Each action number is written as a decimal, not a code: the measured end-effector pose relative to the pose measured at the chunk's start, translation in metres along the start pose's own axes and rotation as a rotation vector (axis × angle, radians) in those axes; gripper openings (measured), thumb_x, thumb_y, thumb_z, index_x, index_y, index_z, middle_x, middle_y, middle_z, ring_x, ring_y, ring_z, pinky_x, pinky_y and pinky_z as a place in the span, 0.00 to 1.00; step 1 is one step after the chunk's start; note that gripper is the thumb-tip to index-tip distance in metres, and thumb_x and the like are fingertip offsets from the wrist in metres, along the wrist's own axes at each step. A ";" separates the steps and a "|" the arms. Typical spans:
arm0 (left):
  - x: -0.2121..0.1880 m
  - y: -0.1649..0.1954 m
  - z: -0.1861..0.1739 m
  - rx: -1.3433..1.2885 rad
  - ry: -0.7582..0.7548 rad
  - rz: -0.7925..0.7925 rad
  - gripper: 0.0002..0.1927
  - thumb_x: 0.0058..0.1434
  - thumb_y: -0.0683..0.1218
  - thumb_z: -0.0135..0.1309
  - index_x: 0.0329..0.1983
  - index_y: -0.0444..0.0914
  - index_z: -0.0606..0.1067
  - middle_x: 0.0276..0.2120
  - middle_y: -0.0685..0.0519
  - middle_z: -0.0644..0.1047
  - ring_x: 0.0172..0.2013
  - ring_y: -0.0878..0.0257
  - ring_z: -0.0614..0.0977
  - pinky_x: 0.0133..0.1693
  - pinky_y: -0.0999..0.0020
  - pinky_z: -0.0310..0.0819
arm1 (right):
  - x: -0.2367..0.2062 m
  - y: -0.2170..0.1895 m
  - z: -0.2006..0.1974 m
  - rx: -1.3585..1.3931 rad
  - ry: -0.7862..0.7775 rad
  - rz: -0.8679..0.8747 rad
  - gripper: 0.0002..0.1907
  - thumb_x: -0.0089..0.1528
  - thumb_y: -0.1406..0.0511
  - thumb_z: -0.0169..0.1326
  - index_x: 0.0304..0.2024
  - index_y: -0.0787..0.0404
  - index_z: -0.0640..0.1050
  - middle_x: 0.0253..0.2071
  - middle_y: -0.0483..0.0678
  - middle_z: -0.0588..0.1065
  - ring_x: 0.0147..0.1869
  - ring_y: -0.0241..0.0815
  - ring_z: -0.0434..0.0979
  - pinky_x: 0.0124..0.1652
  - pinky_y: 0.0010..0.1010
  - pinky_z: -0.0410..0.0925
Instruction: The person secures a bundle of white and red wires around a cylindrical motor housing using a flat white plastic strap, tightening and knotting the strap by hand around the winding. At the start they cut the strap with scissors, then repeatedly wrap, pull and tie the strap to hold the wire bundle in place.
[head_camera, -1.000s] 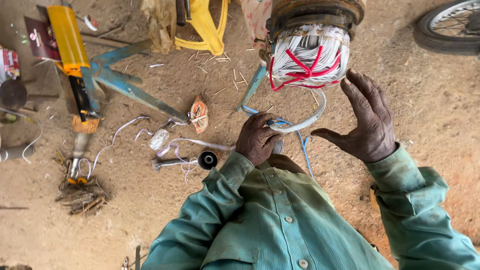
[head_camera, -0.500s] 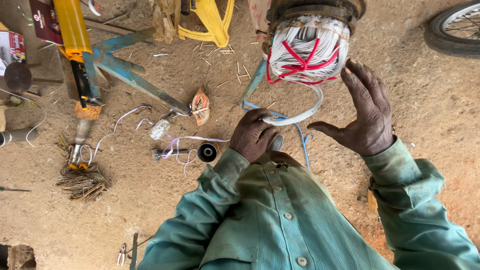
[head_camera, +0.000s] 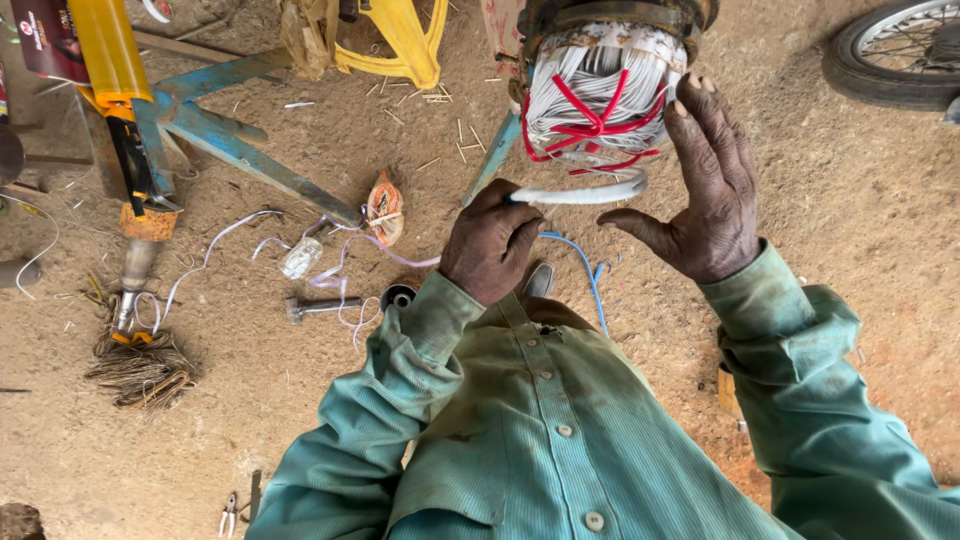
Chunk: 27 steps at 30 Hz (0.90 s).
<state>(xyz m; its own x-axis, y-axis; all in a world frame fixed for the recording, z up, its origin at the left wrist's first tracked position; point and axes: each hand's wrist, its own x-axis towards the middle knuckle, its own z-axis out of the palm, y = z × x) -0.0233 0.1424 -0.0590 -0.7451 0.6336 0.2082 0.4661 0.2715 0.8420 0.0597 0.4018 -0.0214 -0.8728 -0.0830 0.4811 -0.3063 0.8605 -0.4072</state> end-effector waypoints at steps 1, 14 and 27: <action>0.003 0.003 -0.001 0.014 0.014 0.005 0.06 0.63 0.41 0.61 0.40 0.33 0.80 0.43 0.44 0.77 0.40 0.52 0.82 0.43 0.59 0.77 | 0.003 0.000 0.002 -0.013 0.006 -0.018 0.55 0.60 0.43 0.68 0.76 0.67 0.60 0.77 0.66 0.58 0.81 0.70 0.58 0.77 0.57 0.57; 0.034 0.039 -0.006 0.113 -0.014 -0.064 0.06 0.61 0.43 0.61 0.34 0.34 0.79 0.36 0.45 0.73 0.40 0.48 0.78 0.43 0.52 0.73 | 0.027 -0.012 0.031 0.109 0.156 0.028 0.39 0.75 0.48 0.45 0.78 0.66 0.55 0.78 0.62 0.60 0.82 0.61 0.58 0.77 0.48 0.53; 0.036 0.064 -0.010 0.159 -0.073 -0.142 0.08 0.60 0.43 0.60 0.32 0.32 0.77 0.37 0.43 0.72 0.38 0.48 0.79 0.42 0.51 0.74 | 0.025 -0.017 0.043 0.260 0.296 0.062 0.30 0.76 0.52 0.43 0.76 0.58 0.56 0.76 0.59 0.61 0.79 0.54 0.61 0.76 0.44 0.56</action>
<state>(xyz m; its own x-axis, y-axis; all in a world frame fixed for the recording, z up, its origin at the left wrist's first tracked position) -0.0252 0.1756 0.0069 -0.7748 0.6301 0.0514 0.4327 0.4692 0.7698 0.0268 0.3636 -0.0365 -0.7573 0.1462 0.6365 -0.3754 0.7001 -0.6075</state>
